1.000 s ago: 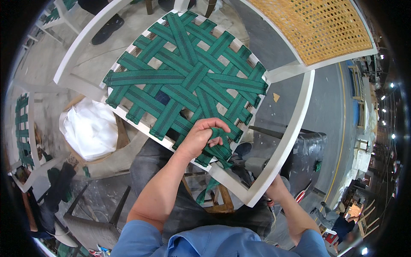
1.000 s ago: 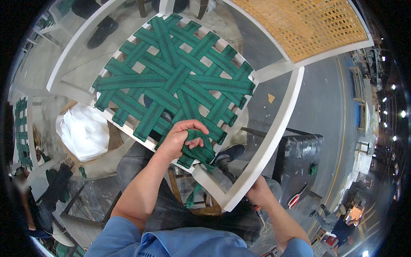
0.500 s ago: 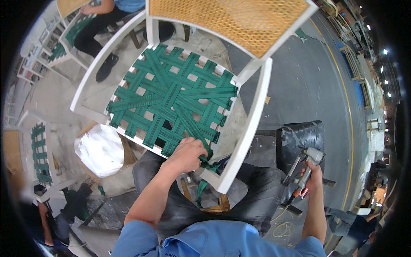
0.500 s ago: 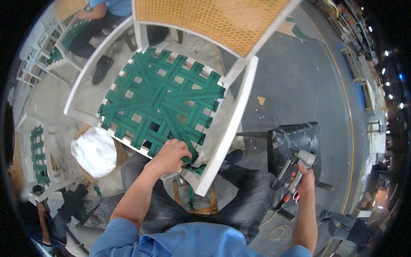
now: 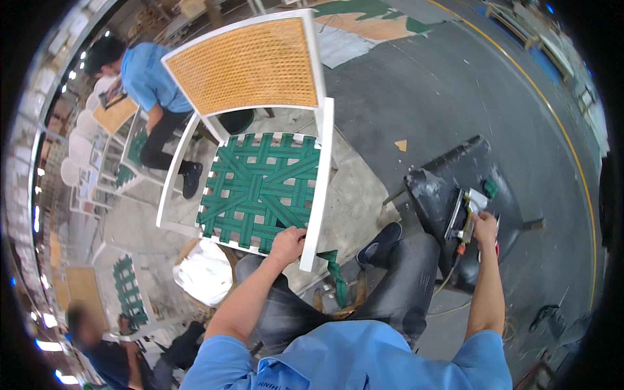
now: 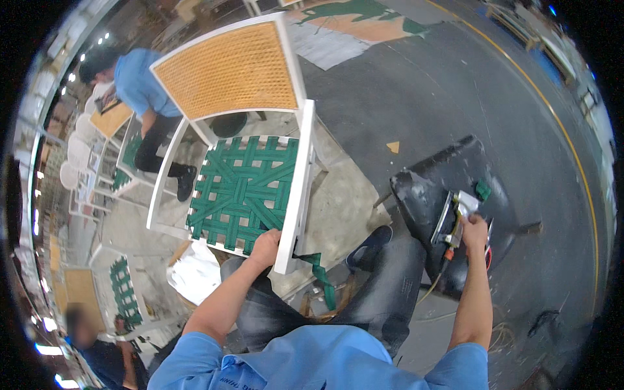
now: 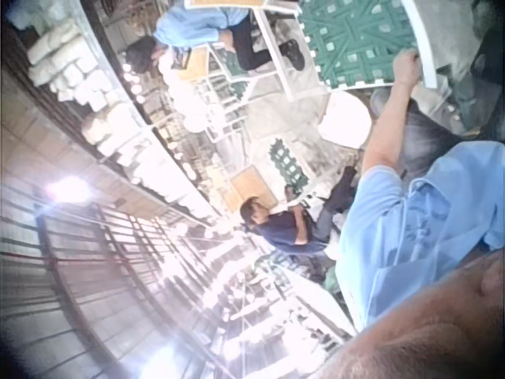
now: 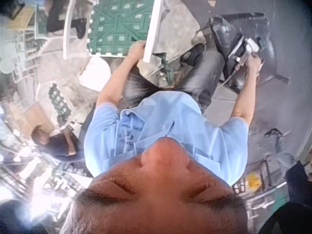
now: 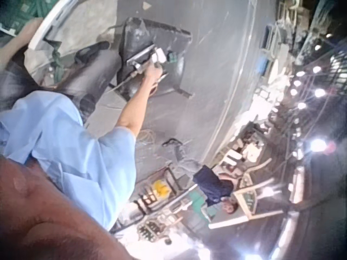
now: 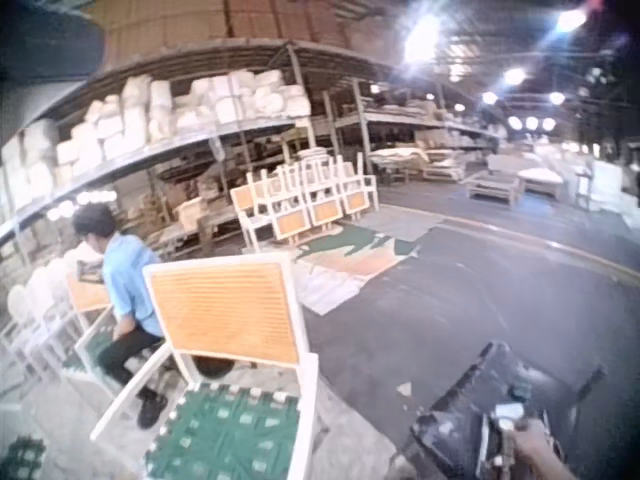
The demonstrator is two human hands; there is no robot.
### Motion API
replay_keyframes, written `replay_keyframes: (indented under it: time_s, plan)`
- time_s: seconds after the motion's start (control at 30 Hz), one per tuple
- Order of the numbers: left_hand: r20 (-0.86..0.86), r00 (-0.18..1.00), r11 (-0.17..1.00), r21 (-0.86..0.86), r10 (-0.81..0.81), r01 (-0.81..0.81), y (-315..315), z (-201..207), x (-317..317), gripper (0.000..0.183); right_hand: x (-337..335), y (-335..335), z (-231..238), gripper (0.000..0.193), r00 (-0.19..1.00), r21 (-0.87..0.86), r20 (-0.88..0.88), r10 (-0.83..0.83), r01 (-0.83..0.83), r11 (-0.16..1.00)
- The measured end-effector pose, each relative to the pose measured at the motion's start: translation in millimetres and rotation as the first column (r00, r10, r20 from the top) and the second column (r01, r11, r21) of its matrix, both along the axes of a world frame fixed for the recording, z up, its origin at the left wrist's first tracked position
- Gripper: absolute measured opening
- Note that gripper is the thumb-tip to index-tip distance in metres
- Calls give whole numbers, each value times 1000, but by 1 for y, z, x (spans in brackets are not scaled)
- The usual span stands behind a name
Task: The person weaves green straps into the seat of a white chair frame, using a staple gun to secure the straps. The person then places a white protective sheet over the completed seat and staples it in place.
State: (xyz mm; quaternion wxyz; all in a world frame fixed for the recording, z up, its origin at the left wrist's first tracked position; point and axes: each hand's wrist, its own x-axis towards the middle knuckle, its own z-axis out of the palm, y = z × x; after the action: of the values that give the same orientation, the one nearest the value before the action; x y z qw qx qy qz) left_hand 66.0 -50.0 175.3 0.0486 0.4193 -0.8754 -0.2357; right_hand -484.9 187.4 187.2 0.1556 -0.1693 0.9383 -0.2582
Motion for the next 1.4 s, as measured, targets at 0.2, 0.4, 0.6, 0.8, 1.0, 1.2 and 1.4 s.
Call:
replay_keyframes:
  time_s: [0.2, 0.4, 0.6, 0.8, 1.0, 1.2, 1.4]
  plan:
    - [-67, 997, 989, -141, 45, -54, 8, -21, 8, 11, 10, 68, 17, 46, 966, -90, -204, -157, 141, 986]
    - [-140, 990, 995, -98, -26, 13, 6, -18, -1, 12, 14, 99, 10, 51, 972, 16, -128, -195, 199, 980]
    - [77, 996, 999, -7, 50, -49, 4, -4, -12, 21, 16, 97, 5, 37, 970, 121, -157, -186, 206, 971]
    - [43, 999, 991, -132, -27, 33, -1, -9, -12, 16, 15, 90, 9, 41, 975, 149, -125, -184, 202, 968]
    - [-82, 993, 981, -181, -91, 75, -2, -17, -13, 16, 18, 87, 13, 44, 973, 224, -176, -149, 188, 956]
    - [-100, 995, 999, -40, -11, 7, -4, -26, -18, 14, 34, 79, 24, 52, 979, 272, -182, -97, 145, 951]
    - [-67, 997, 999, -8, 30, -31, -11, -35, -13, 14, 49, 65, 23, 58, 976, 292, -217, 15, 50, 955]
